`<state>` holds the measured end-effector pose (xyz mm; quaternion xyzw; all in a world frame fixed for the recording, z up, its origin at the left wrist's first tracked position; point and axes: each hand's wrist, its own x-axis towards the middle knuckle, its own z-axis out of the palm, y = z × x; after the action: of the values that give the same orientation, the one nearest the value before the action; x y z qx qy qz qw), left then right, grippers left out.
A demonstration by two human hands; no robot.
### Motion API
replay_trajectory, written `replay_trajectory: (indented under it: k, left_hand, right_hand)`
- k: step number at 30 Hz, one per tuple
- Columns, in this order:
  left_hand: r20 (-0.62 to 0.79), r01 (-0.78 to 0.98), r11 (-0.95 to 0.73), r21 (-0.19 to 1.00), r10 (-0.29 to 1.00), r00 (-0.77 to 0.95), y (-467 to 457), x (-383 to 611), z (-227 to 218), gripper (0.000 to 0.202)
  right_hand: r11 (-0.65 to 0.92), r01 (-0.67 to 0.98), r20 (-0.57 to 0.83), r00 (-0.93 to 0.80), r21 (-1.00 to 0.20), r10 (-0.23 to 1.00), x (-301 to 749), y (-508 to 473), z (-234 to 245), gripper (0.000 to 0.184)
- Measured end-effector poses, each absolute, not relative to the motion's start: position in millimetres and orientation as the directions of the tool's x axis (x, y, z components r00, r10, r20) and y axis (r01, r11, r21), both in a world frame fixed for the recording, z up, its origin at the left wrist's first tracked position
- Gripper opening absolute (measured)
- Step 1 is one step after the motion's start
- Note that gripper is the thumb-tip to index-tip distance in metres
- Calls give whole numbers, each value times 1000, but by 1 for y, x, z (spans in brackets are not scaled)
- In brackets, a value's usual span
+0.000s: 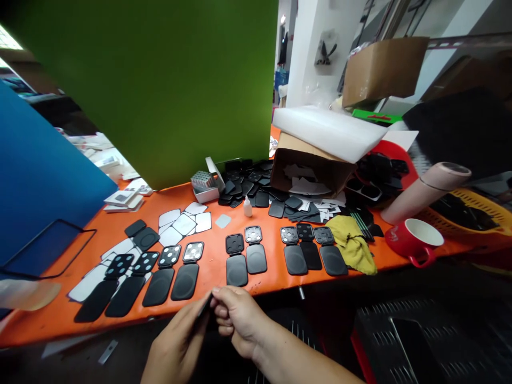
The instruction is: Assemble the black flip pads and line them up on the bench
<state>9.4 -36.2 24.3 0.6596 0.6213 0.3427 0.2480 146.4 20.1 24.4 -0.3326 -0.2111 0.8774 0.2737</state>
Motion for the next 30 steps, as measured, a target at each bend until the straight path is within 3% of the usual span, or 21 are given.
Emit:
replay_trajectory:
  k: [3,6,9,12,15,18,21,26,30]
  left_hand:
    - [-95,335,173,926,967,-238,-24,7,28,30]
    - [-224,114,276,954,915,-336,-15,3,34,39]
    - [-204,157,278,948,905,-373,-16,3,38,39]
    - [-96,320,205,925,941,-324,-26,9,38,31]
    - [45,461,63,885,975,-219,-36,14,36,24]
    - [125,500,-32,865,980,-153,-41,14,34,26]
    - [172,491,-109,864,982,-84,-43,11,30,28]
    - [232,469,-206,859,973,2,-48,8,26,35]
    - [108,459,-76,885,993,-43,-33,6,27,25]
  right_hand:
    - [-748,-304,-452,-644,-590,618,144,22,27,35]
    - [-667,-127,-461,-627,-735,628,146,22,33,35]
    - [-503,25,-415,-601,-864,683,148,22,36,30]
    - [-405,37,-347,-590,-914,729,149,22,34,32]
    - [-656,-94,-440,-670,-748,598,152,22,29,30]
    - [-914,-213,-476,-800,-344,365,159,24,26,20]
    - [-972,-227,-448,-865,-55,228,163,25,25,19]
    - [-964,-256,-521,-834,68,184,158,27,28,25]
    - [-944,-323,-556,-797,64,235,152,28,25,27]
